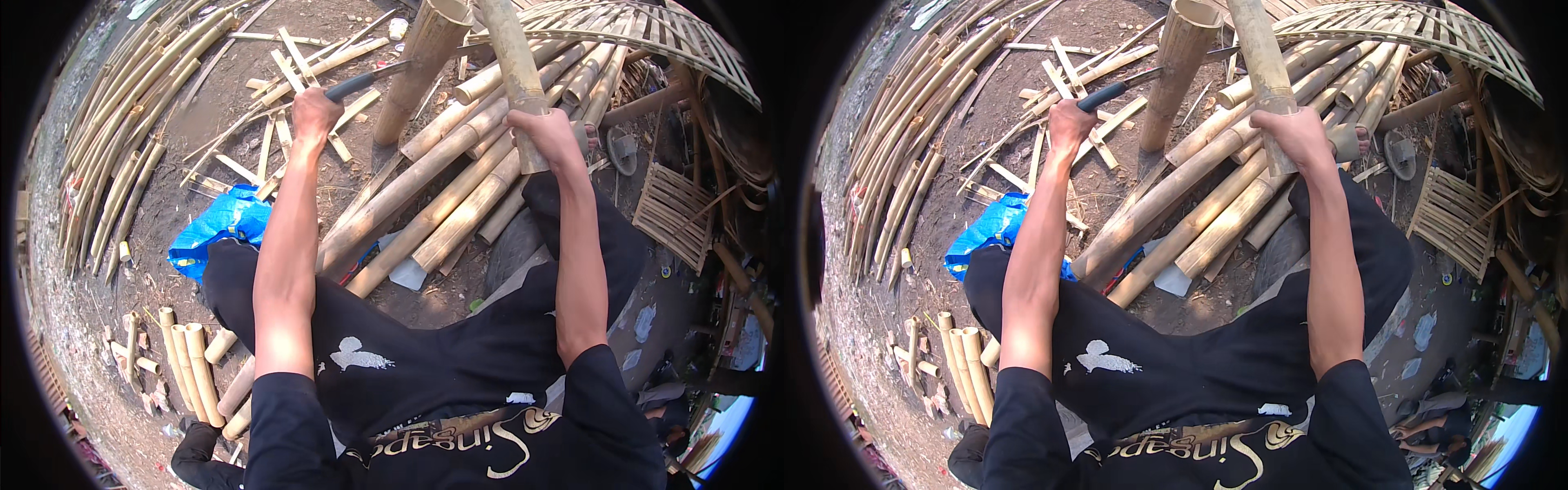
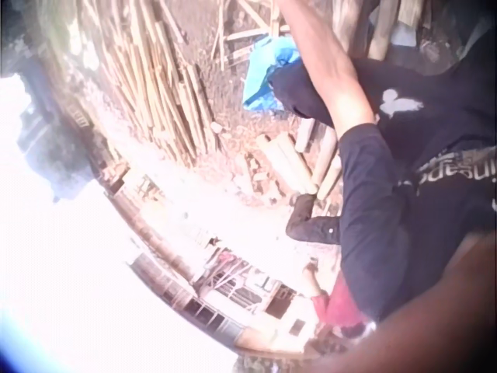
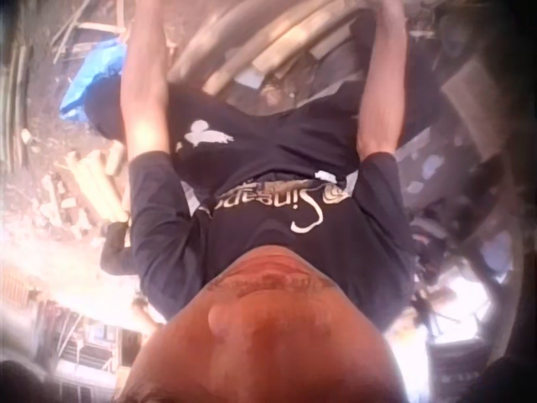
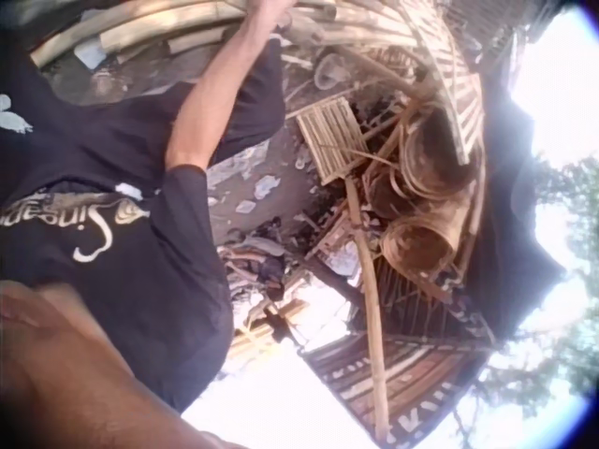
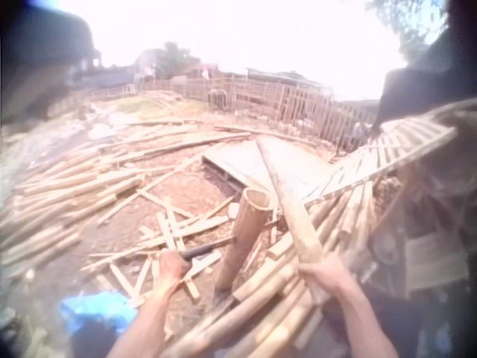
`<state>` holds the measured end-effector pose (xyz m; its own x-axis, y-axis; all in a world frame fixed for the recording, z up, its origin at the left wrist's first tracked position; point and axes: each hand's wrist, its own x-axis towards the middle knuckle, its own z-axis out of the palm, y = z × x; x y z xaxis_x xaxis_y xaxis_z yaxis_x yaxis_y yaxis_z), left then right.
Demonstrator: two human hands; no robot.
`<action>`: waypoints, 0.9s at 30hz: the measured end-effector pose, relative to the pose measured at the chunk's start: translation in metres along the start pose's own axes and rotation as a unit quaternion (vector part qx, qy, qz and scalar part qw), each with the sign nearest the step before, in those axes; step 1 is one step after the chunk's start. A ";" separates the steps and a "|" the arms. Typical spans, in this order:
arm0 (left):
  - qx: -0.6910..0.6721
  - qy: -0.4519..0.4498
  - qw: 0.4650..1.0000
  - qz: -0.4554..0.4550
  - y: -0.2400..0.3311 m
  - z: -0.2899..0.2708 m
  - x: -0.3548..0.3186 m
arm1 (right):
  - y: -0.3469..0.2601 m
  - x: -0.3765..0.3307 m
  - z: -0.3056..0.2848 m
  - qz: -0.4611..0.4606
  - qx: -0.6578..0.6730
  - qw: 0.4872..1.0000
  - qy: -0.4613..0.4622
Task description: The person uses a machete to cut and split bamboo stalks into smaller sections while sitting on the ground.
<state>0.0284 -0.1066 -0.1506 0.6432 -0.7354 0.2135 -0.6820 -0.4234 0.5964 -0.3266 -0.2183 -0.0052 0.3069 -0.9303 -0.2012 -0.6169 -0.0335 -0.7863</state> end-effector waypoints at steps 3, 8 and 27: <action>0.027 0.011 1.000 0.002 -0.003 -0.001 -0.008 | -0.052 -0.022 -0.024 -0.073 0.033 0.989 0.121; 0.100 -0.059 0.993 -0.009 0.011 -0.018 -0.016 | -0.052 -0.003 0.009 -0.138 0.088 0.961 0.225; 0.059 -0.157 0.986 -0.006 -0.034 -0.030 -0.001 | -0.061 0.019 0.031 -0.139 0.089 0.972 0.169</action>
<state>0.0613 -0.0757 -0.1478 0.5253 -0.8492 -0.0546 -0.7224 -0.4789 0.4988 -0.2607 -0.2229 0.0209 0.1696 -0.9623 0.2128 -0.4001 -0.2646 -0.8774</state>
